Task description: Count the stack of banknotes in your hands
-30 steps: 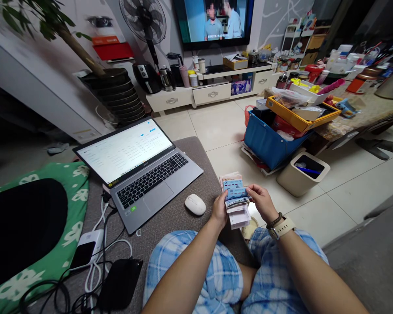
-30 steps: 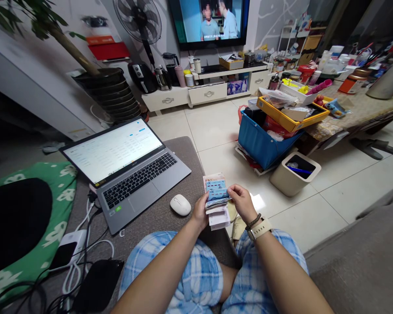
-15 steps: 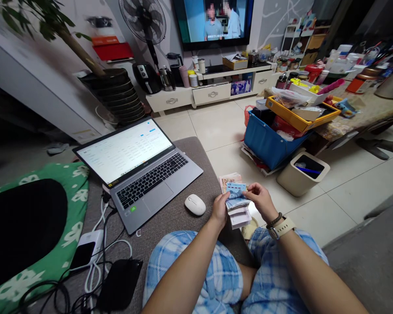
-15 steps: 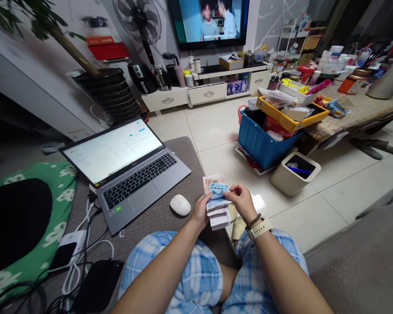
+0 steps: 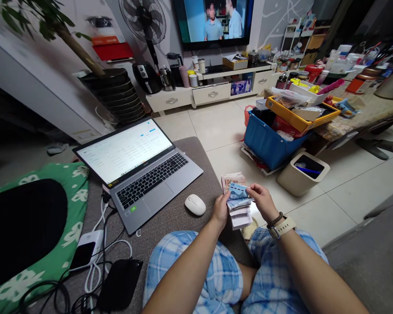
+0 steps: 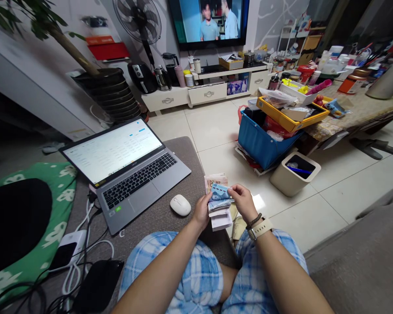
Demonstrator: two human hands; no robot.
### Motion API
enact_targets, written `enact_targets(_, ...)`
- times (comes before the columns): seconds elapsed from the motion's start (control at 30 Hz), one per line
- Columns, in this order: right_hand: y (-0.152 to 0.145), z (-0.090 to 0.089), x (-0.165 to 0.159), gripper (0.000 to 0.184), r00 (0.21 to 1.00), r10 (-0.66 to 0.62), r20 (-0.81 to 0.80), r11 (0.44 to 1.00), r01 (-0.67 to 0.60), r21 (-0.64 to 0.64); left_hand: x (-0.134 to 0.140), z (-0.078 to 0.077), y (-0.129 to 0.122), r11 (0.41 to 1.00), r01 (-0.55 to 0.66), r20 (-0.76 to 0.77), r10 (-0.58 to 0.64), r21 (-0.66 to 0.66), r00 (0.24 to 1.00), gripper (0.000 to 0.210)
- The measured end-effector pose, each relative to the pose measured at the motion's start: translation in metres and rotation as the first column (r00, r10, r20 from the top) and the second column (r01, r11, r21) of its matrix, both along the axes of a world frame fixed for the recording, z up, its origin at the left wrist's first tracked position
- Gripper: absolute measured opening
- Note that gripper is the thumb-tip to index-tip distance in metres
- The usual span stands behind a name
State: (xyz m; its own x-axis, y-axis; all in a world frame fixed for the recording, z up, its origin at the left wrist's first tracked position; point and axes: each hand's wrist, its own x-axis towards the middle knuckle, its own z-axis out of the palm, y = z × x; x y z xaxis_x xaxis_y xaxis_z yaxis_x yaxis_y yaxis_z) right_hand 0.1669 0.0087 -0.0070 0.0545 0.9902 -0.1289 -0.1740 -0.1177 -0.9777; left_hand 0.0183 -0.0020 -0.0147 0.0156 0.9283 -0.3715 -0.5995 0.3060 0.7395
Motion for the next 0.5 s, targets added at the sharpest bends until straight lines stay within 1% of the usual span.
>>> enact_targets(0.17,-0.001,0.002,0.000,0.032,1.000,0.030,-0.009,1.000,-0.030,-0.003,0.001,-0.001,0.002,0.999,-0.049,0.007,0.049,-0.023,0.999,0.038)
enact_targets(0.5,-0.001,0.004,0.000,0.033,0.998,0.059,-0.006,0.998,-0.059,0.010,0.001,-0.011,0.005,0.999,-0.037,0.046,0.038,-0.006,0.998,0.039)
